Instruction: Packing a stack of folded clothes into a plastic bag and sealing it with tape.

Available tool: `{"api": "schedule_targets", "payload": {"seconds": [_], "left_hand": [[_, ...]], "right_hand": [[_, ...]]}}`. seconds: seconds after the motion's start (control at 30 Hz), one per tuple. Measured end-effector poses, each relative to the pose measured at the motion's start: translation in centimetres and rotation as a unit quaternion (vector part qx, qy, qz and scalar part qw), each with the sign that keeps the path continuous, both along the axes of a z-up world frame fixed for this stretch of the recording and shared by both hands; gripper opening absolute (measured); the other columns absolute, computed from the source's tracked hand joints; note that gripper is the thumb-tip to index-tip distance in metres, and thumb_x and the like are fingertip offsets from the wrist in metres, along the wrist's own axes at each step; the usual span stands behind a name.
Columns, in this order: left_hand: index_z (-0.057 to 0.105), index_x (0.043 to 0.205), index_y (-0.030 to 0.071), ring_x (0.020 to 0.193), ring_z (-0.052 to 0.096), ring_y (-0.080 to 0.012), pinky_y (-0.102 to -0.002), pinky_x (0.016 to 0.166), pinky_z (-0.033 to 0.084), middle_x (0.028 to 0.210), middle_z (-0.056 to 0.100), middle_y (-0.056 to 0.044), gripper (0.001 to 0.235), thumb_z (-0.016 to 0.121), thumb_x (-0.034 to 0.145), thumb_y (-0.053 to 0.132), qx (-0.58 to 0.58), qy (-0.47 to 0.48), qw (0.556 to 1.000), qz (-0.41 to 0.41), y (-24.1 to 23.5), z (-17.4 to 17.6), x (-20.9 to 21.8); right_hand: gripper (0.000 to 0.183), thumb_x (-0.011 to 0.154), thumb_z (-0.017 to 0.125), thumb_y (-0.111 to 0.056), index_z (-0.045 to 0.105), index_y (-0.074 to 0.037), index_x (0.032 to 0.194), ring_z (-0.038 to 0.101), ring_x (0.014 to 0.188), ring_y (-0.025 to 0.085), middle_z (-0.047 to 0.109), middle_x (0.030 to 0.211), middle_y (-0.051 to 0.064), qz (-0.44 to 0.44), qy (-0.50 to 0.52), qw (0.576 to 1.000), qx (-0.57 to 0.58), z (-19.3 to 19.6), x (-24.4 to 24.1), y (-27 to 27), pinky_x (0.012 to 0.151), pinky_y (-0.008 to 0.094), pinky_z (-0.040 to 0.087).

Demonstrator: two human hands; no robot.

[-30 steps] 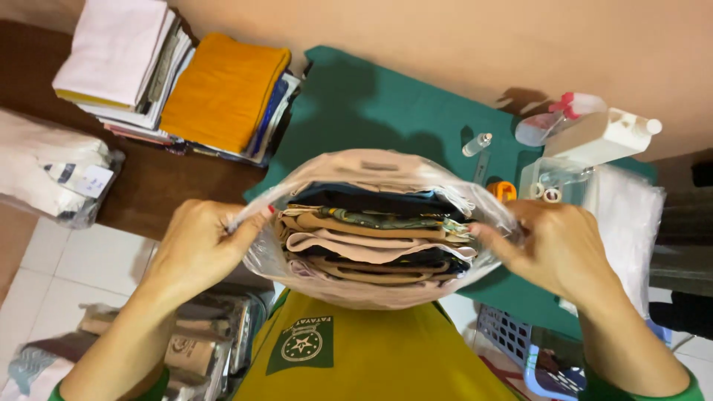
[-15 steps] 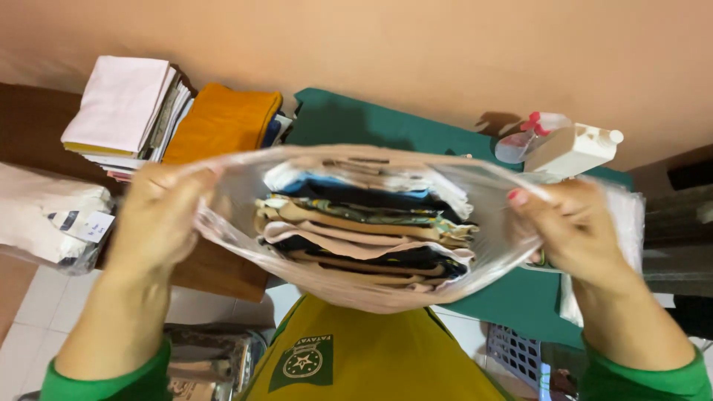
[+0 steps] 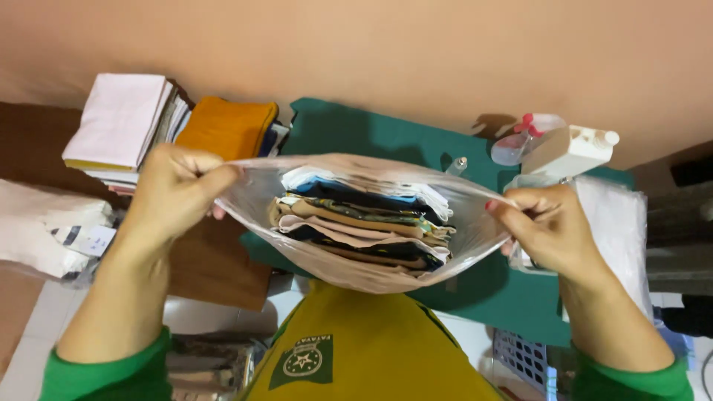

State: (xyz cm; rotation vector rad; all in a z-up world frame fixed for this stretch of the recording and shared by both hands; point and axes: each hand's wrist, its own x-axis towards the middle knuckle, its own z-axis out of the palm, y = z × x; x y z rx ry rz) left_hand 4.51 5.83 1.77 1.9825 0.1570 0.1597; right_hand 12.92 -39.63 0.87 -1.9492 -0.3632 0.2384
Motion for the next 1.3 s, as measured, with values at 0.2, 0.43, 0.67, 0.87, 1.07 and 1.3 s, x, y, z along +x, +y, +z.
{"api": "schedule_targets", "payload": {"seconds": [0.2, 0.43, 0.67, 0.87, 1.07, 1.3], "left_hand": [[0.053, 0.053, 0.001, 0.049, 0.047, -0.0102, -0.028, 0.047, 0.032, 0.052, 0.054, -0.006, 0.037, 0.07, 0.086, -0.004, 0.151, -0.061, 0.986, 0.035, 0.1, 2.5, -0.5], [0.058, 0.073, 0.004, 0.068, 0.064, -0.0075, -0.022, 0.064, 0.049, 0.069, 0.063, -0.002, 0.029, 0.067, 0.101, 0.005, 0.053, -0.222, 0.97, 0.087, -1.0, 6.4, -3.7], [0.072, 0.116, 0.01, 0.05, 0.064, -0.0213, -0.034, 0.052, 0.049, 0.054, 0.063, -0.005, 0.049, 0.078, 0.083, 0.046, 0.524, 0.085, 0.847, -0.029, -3.3, 4.9, -3.8], [0.079, 0.095, 0.006, 0.044, 0.059, -0.0098, -0.025, 0.039, 0.045, 0.056, 0.068, -0.002, 0.016, 0.063, 0.092, 0.01, 0.088, 0.058, 0.994, -0.033, -1.3, 3.1, -2.1], [0.074, 0.09, 0.001, 0.045, 0.053, -0.0082, -0.025, 0.041, 0.039, 0.059, 0.063, -0.004, 0.017, 0.064, 0.1, 0.01, 0.047, 0.014, 0.998, -0.029, 0.3, 3.5, 4.5], [0.07, 0.104, 0.001, 0.059, 0.055, -0.011, -0.026, 0.047, 0.04, 0.078, 0.062, -0.005, 0.029, 0.072, 0.103, 0.03, 0.117, -0.052, 0.985, -0.117, -2.4, 0.5, 20.1]], "right_hand": [[0.03, 0.091, 0.074, -0.003, 0.061, 0.003, 0.065, 0.047, 0.049, 0.009, 0.056, 0.057, 0.007, 0.025, -0.196, 0.976, -0.087, 3.4, 0.0, -1.4, 0.049, 0.029, 0.035], [0.011, 0.1, 0.052, -0.017, 0.059, -0.012, 0.093, 0.069, 0.072, 0.012, 0.07, 0.097, 0.001, 0.166, -0.315, 0.934, -0.043, 6.4, 0.7, -6.2, 0.07, 0.026, 0.056], [0.053, 0.082, 0.073, -0.021, 0.064, -0.032, 0.134, 0.074, 0.077, 0.022, 0.051, 0.151, -0.014, 0.37, -0.137, 0.801, -0.449, 8.5, -0.1, 1.6, 0.066, 0.035, 0.061], [0.037, 0.073, 0.072, -0.004, 0.074, -0.008, 0.11, 0.071, 0.098, 0.03, 0.075, 0.117, 0.005, 0.424, -0.266, 0.849, -0.17, 5.3, 2.2, -0.6, 0.08, 0.039, 0.059], [0.027, 0.083, 0.071, -0.009, 0.072, -0.001, 0.109, 0.071, 0.092, 0.03, 0.075, 0.105, 0.009, 0.401, -0.357, 0.835, -0.118, 4.1, 1.2, -0.2, 0.081, 0.04, 0.059], [0.043, 0.077, 0.067, -0.006, 0.062, 0.005, 0.118, 0.064, 0.071, 0.033, 0.061, 0.078, 0.012, 0.503, -0.352, 0.784, -0.09, 4.2, -5.4, 5.5, 0.061, 0.043, 0.053]]}}
